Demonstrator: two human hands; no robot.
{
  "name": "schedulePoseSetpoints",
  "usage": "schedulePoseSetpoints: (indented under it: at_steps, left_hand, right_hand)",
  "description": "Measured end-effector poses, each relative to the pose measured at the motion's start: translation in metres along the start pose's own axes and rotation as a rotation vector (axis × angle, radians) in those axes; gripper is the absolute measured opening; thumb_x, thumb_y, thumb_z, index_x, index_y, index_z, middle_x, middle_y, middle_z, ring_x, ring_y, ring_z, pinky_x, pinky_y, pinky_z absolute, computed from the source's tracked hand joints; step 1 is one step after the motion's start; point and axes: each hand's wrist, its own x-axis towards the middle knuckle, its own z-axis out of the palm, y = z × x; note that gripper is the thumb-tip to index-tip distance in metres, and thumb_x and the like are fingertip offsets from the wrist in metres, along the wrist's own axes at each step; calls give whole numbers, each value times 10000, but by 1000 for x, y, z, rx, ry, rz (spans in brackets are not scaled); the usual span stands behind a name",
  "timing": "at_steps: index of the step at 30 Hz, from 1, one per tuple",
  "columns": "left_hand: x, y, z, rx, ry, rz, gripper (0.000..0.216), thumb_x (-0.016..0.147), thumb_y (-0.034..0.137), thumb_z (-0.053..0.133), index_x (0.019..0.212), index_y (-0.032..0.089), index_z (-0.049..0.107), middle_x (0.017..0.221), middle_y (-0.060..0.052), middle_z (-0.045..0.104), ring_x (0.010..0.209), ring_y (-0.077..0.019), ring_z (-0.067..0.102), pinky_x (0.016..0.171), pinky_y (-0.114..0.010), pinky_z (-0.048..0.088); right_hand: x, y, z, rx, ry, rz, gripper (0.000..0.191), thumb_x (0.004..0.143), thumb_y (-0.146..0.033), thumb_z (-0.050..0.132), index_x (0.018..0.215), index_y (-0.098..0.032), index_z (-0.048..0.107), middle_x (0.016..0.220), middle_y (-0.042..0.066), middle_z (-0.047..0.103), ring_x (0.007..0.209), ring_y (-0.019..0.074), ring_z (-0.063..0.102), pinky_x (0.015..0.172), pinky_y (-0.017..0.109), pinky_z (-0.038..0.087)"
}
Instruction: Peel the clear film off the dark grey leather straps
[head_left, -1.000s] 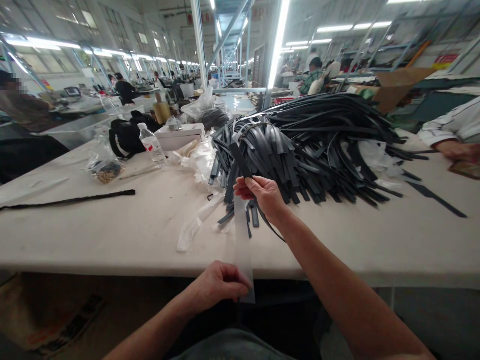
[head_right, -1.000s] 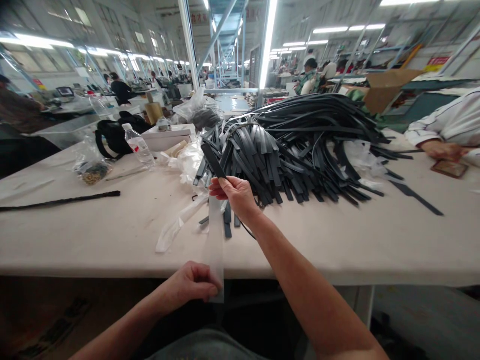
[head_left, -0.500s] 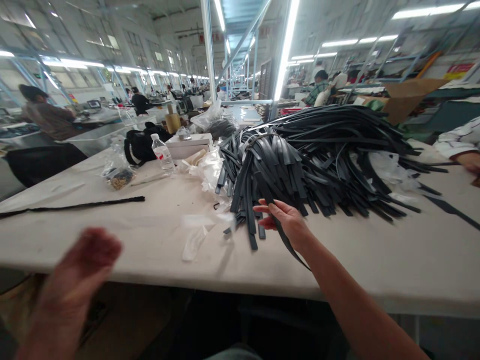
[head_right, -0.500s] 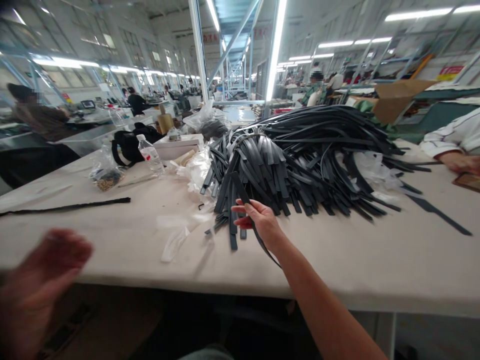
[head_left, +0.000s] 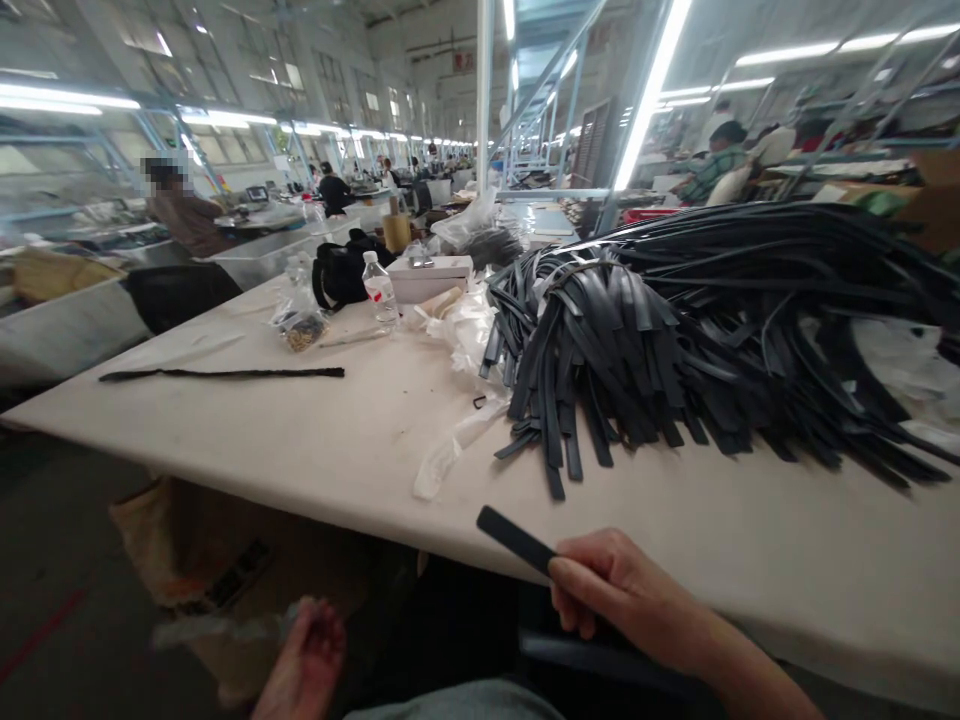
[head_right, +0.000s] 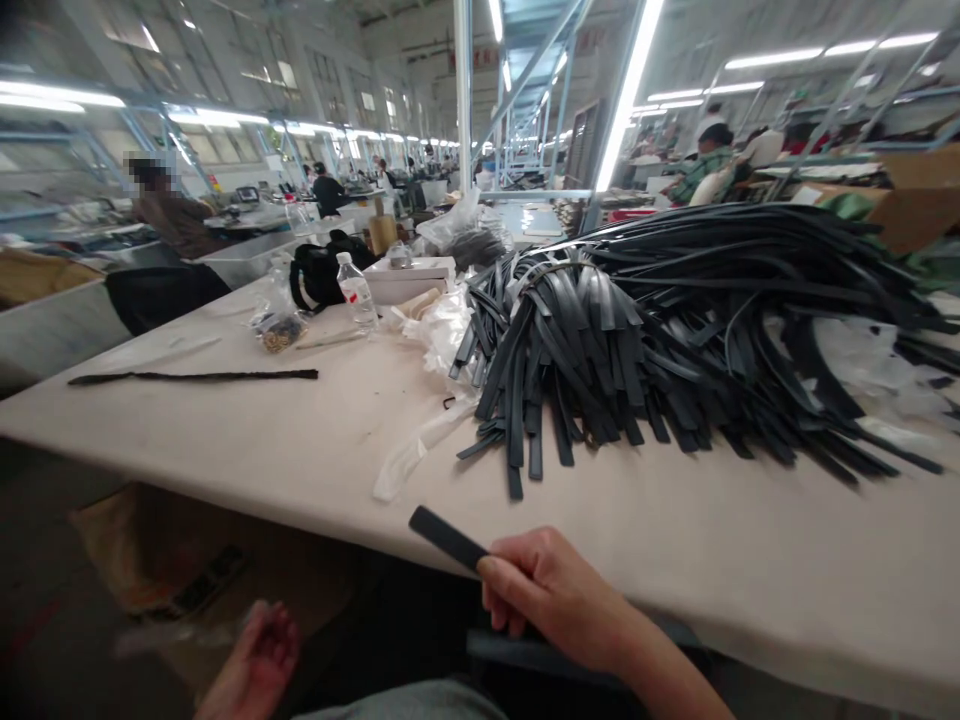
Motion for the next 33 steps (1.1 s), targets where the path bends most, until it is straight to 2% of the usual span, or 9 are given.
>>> schedulePoseSetpoints:
  at_steps: [2, 5, 9, 13, 19, 26, 29, 31, 33]
  left_hand:
    - [-7, -18, 0, -89, 3, -107, 242, 952, 80, 492, 791, 181, 640, 688, 13, 715, 550, -98, 675, 521, -207, 572]
    - [-19, -32, 18, -139, -124, -171, 196, 939, 71, 517, 838, 158, 661, 750, -22, 757, 621, -120, 719, 564, -233, 604]
    - [-33, -32, 37, -136, -178, -161, 177, 932, 70, 533, 838, 130, 671, 752, -48, 765, 627, -126, 724, 579, -235, 609]
    - [-38, -34, 35, -141, -187, -159, 183, 937, 81, 535, 835, 134, 677, 747, -35, 766, 638, -119, 724, 586, -226, 609]
    - [-38, -39, 31, -161, -189, -181, 173, 919, 61, 558, 829, 139, 683, 717, -13, 758, 604, -114, 713, 584, -238, 612]
    - [-41, -49, 25, -96, -217, -222, 126, 918, 95, 579, 872, 130, 690, 768, -46, 770, 630, -129, 722, 563, -226, 597]
    - [-36, -50, 23, -74, -226, -230, 89, 907, 102, 601, 887, 125, 685, 772, -50, 770, 624, -129, 719, 565, -235, 597]
    - [-33, -46, 23, -98, -181, -214, 102, 914, 101, 592, 864, 126, 677, 752, -40, 766, 606, -118, 713, 550, -223, 590]
    - [-34, -42, 25, -135, -126, -195, 138, 927, 96, 568, 840, 130, 670, 729, -28, 760, 591, -106, 707, 536, -208, 581]
  right_hand:
    - [7, -5, 28, -275, -14, -31, 394, 935, -351, 442, 611, -164, 566, 560, 0, 584, 509, 101, 507, 508, 202, 347]
    - [17, -4, 58, -602, 74, -149, 386, 905, -281, 464, 537, -168, 467, 502, -34, 499, 473, 78, 397, 499, 245, 234]
    - [30, 2, 76, -735, 166, -213, 379, 911, -285, 470, 549, -171, 467, 505, -34, 521, 465, 78, 372, 513, 274, 205]
    - [41, -1, 85, -835, 162, -231, 368, 915, -288, 483, 565, -180, 527, 532, -16, 595, 467, 93, 441, 515, 282, 212]
    - [51, -3, 95, -904, 130, -198, 341, 933, -280, 491, 635, -188, 629, 631, 19, 696, 577, 140, 621, 542, 289, 251]
    - [68, -3, 105, -894, 57, -174, 365, 945, -300, 479, 669, -184, 688, 676, 48, 730, 623, 175, 665, 542, 286, 265]
    - [68, -8, 98, -850, -8, -167, 310, 925, -277, 521, 684, -193, 696, 657, 22, 725, 620, 168, 667, 536, 255, 305]
    - [60, -14, 87, -785, -62, -169, 162, 877, -212, 572, 801, -233, 714, 666, -26, 725, 617, 143, 666, 549, 219, 343]
    - [49, -19, 76, -721, -88, -152, 241, 838, -157, 596, 1014, -285, 700, 691, -53, 730, 615, 131, 666, 563, 197, 367]
